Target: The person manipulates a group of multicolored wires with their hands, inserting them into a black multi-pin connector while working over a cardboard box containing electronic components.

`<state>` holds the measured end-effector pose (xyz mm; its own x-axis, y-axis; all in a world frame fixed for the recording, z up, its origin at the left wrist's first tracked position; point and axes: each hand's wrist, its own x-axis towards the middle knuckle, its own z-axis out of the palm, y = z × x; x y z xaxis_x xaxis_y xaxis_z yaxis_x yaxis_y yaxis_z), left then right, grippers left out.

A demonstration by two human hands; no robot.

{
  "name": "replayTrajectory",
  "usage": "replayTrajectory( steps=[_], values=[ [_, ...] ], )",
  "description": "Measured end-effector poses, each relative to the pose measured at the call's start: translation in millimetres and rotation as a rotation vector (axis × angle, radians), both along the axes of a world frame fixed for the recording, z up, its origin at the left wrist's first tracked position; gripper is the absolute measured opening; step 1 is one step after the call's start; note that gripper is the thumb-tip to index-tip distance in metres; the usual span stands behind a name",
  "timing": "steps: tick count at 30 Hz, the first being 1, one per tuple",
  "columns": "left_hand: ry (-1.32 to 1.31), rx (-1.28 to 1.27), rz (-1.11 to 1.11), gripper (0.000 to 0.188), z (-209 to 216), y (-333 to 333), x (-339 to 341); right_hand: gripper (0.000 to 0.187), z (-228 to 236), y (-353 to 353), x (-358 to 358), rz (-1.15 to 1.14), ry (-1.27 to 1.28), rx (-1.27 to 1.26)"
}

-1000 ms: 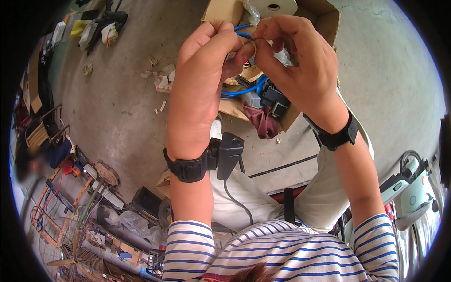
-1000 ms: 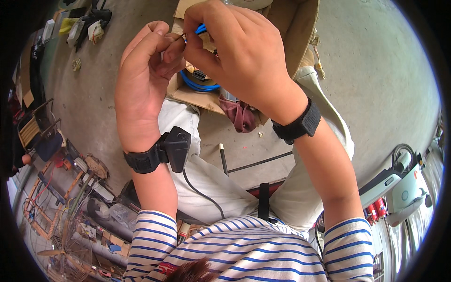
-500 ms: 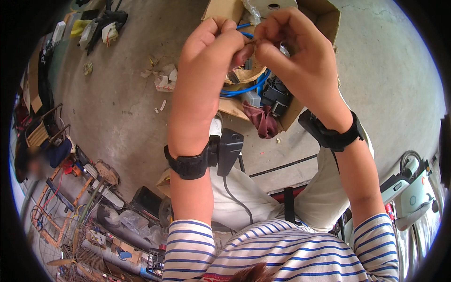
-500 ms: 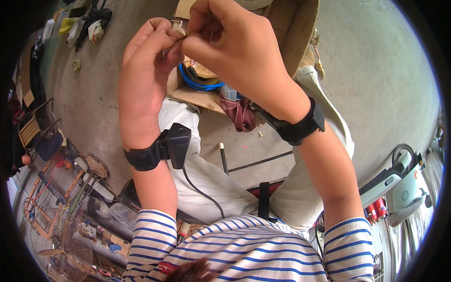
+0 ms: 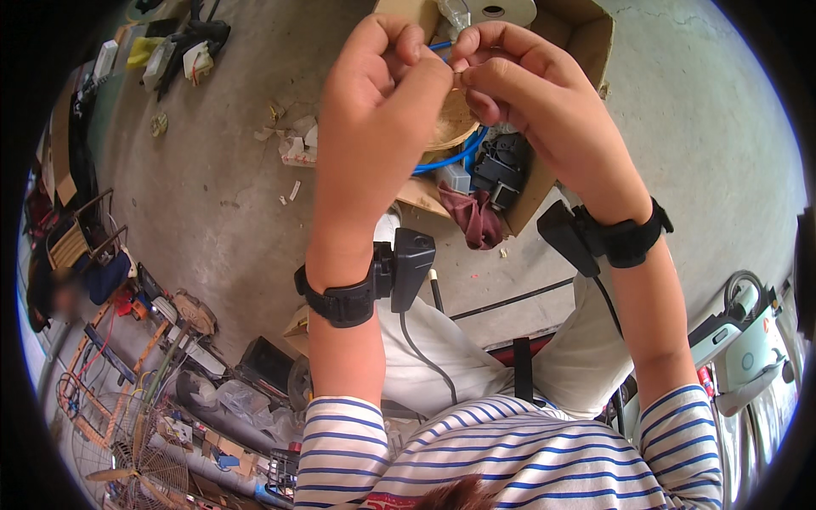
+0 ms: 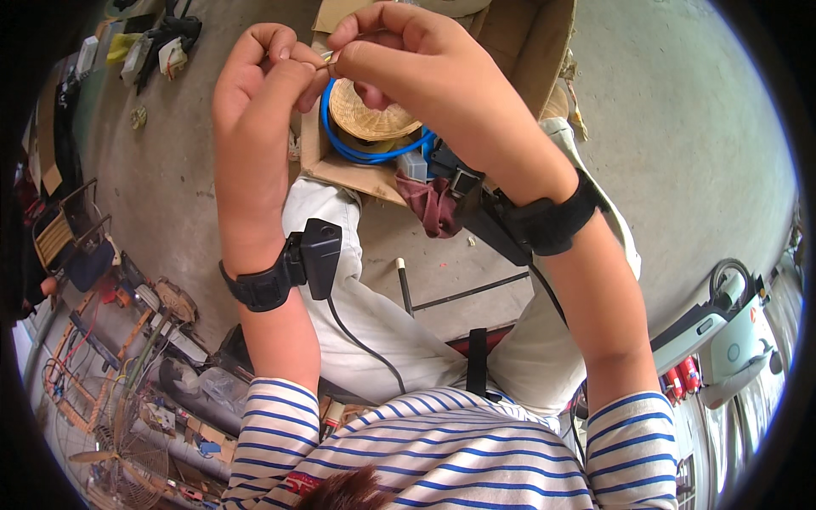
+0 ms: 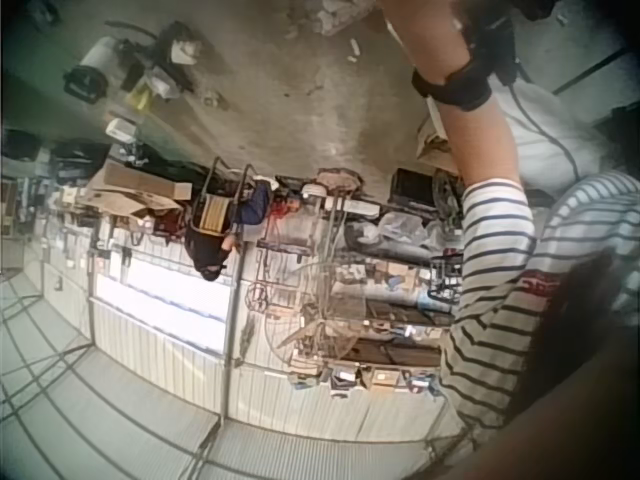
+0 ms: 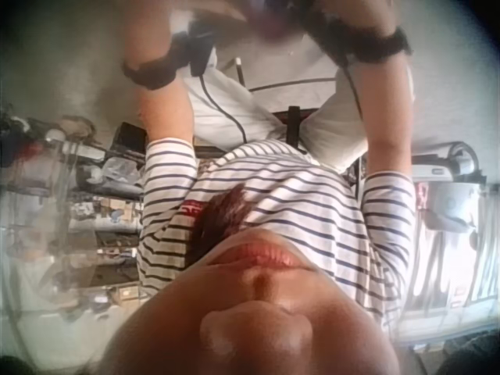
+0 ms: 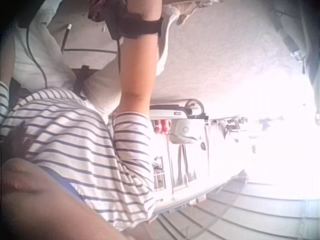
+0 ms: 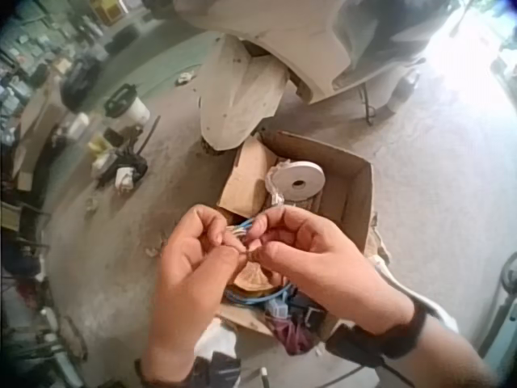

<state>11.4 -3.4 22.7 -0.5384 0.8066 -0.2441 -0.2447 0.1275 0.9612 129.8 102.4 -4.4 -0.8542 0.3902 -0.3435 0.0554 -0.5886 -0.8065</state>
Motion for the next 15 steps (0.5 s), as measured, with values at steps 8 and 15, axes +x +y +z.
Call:
replayTrajectory(
  steps=[8, 15],
  values=[
    [-0.264, -0.132, -0.036, 0.02, -2.7, -4.6, -11.7, 0.017, 11.1, -14.2, -1.9, -0.012, -0.184, 1.055],
    [-0.419, -0.077, -0.052, 0.021, -3.2, -5.1, -13.6, 0.021, -8.7, -12.8, -4.1, -0.194, 0.056, 1.533]
  ],
)
